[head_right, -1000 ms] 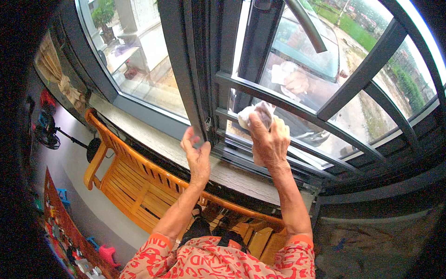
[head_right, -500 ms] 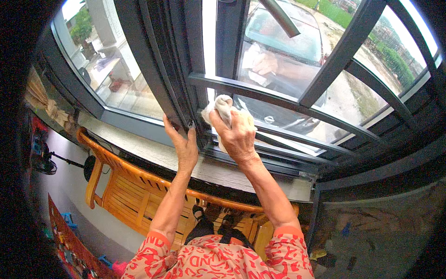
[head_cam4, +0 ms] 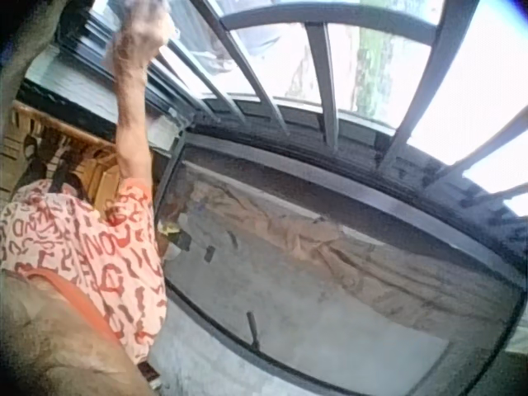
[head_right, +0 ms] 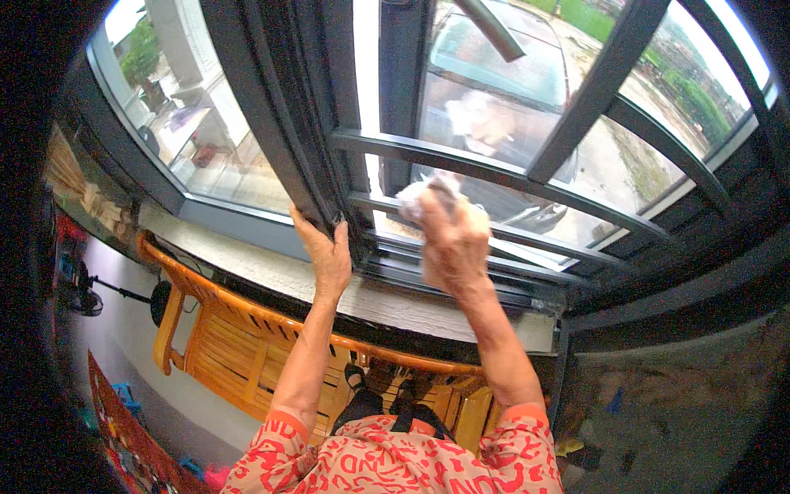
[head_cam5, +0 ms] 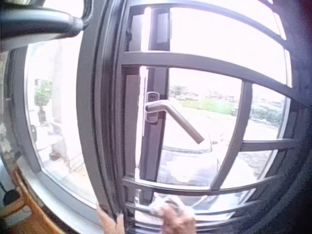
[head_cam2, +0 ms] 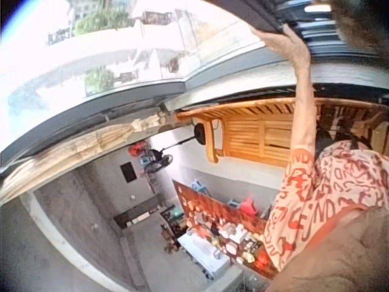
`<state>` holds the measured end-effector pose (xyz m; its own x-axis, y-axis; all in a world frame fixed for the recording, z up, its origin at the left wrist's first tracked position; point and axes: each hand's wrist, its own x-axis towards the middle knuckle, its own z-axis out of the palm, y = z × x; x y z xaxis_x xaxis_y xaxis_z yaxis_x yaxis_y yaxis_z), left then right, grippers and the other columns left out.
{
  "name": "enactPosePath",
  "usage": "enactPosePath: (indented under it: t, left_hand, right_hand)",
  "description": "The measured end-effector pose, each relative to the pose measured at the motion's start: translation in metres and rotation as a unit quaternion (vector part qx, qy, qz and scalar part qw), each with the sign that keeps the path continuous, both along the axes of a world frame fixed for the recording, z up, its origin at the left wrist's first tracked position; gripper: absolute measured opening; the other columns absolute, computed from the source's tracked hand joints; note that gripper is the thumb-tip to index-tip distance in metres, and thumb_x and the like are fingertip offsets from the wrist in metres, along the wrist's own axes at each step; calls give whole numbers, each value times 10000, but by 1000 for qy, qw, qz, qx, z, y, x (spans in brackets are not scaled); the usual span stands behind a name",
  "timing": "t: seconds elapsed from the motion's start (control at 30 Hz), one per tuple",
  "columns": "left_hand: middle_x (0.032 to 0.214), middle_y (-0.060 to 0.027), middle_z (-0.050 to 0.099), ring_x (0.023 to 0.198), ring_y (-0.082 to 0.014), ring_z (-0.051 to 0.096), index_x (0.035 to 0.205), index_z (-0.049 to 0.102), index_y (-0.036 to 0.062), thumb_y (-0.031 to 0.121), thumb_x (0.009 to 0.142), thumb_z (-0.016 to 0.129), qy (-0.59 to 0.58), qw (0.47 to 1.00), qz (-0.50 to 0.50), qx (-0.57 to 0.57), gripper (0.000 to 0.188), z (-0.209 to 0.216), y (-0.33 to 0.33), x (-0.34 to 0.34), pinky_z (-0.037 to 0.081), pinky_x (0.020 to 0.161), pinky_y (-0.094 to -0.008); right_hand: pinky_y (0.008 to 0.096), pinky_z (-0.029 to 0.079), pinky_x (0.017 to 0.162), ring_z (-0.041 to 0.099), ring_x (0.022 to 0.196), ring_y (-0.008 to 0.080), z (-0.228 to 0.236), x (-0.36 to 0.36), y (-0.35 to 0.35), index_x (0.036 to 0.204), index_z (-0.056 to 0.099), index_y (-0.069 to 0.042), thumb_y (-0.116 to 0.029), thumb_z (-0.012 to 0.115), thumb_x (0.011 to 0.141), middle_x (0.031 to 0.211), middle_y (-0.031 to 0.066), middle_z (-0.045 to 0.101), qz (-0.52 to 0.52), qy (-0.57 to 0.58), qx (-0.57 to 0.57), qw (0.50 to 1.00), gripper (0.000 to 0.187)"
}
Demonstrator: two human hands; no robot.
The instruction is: The person wipes the window frame and sill with a white cloth. They systematically clean the metal bars and the glass surface of a large window, moving the cloth back and forth across different sections.
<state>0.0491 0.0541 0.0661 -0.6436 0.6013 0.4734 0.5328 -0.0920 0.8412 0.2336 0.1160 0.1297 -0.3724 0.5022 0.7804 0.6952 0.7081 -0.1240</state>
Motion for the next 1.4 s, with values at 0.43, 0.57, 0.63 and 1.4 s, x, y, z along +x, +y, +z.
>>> enactPosePath:
  t: [0.43, 0.57, 0.63, 1.4]
  left_hand:
    - [1440, -282, 254, 1327, -426, 320, 1485, 37, 3, 142, 898, 599, 74, 995, 44, -46, 825, -2, -6, -8, 276, 1097, -488]
    - [1446, -271, 248, 1341, -422, 304, 1486, 38, 9, 158, 904, 597, 66, 996, 37, -52, 820, 1, -4, -5, 268, 1110, -489]
    - [1440, -268, 255, 1340, -418, 303, 1486, 43, 8, 161, 899, 605, 61, 996, 36, -49, 827, 2, -5, -7, 265, 1112, -491]
    - [1490, -259, 224, 1368, -383, 293, 1497, 8, 42, 108, 911, 558, 33, 999, 1, 24, 806, 22, 3, -15, 248, 1127, -457]
  right_hand:
    - [455, 509, 790, 639, 848, 281, -13, 33, 7, 1073, 654, -229, -85, 724, 709, 972, 102, 638, 24, -3, 104, 994, 398]
    - [450, 490, 818, 641, 928, 304, -14, 77, 6, 1164, 620, -223, -158, 737, 748, 1073, 95, 657, -22, -4, 85, 996, 437]
    - [451, 490, 829, 641, 948, 309, -15, 93, 2, 1173, 614, -229, -156, 735, 757, 1071, 95, 662, -59, -6, 80, 995, 439]
    - [461, 404, 890, 570, 939, 278, -37, 88, 3, 1159, 585, -240, -94, 632, 734, 1044, 83, 584, -78, 45, 156, 984, 452]
